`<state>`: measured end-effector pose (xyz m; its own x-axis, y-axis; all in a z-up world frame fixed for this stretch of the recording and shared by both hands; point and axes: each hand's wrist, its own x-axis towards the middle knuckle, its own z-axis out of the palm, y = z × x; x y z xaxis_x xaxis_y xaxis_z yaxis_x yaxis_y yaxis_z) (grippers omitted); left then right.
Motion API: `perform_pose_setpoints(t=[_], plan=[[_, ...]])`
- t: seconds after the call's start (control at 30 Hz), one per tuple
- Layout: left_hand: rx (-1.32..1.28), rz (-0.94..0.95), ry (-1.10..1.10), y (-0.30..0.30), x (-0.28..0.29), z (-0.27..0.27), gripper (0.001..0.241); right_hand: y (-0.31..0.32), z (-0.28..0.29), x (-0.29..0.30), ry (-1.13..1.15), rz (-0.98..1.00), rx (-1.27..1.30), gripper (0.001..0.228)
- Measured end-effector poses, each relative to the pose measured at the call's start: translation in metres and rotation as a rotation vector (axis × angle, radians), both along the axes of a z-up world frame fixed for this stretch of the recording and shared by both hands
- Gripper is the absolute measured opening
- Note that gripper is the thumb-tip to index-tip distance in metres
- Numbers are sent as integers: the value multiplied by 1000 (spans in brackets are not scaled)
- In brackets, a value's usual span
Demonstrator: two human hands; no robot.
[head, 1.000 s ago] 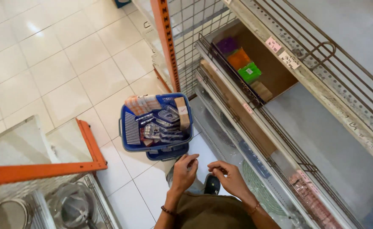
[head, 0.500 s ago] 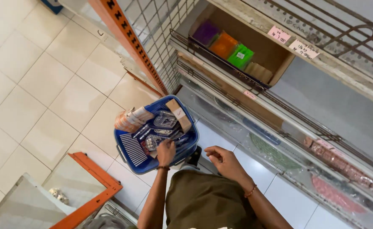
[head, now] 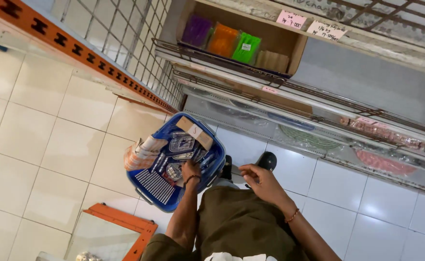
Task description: Organize grocery items on a shelf and wipe the shelf clean.
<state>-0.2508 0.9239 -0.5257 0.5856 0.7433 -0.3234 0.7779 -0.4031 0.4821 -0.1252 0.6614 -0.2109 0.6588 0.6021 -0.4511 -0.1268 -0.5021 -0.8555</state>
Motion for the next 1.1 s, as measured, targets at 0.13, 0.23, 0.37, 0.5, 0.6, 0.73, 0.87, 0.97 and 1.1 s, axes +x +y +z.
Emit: perform_pose_setpoints(t=[0.13, 0.23, 0.37, 0.5, 0.6, 0.73, 0.87, 0.97, 1.1], plan=[[28, -101, -75, 6, 1, 9, 15, 3, -1, 0, 5, -23, -16, 31], [51, -161, -8, 10, 1, 15, 12, 7, 0, -1, 2, -39, 7, 31], [11, -289, -149, 15, -1, 47, 11, 15, 4, 4, -18, 15, -36, 33], [28, -365, -312, 10, -5, 93, 8, 14, -23, 7, 0, 69, -110, 34], [-59, -414, -352, -1, -3, 156, 6, 9, -64, 7, 33, 78, -146, 42], [-60, -453, -373, -22, 13, 246, 1, 23, -59, 13, 261, 6, -232, 57], [-129, -554, -534, -36, 20, 310, 3, 34, -44, 12, 647, -363, -109, 67], [-99, -699, -679, -41, 22, 314, 3, 22, -66, 8, 762, -490, 74, 61], [-108, -685, -828, -51, 24, 326, 7, 7, -87, -4, 772, -658, 270, 48]])
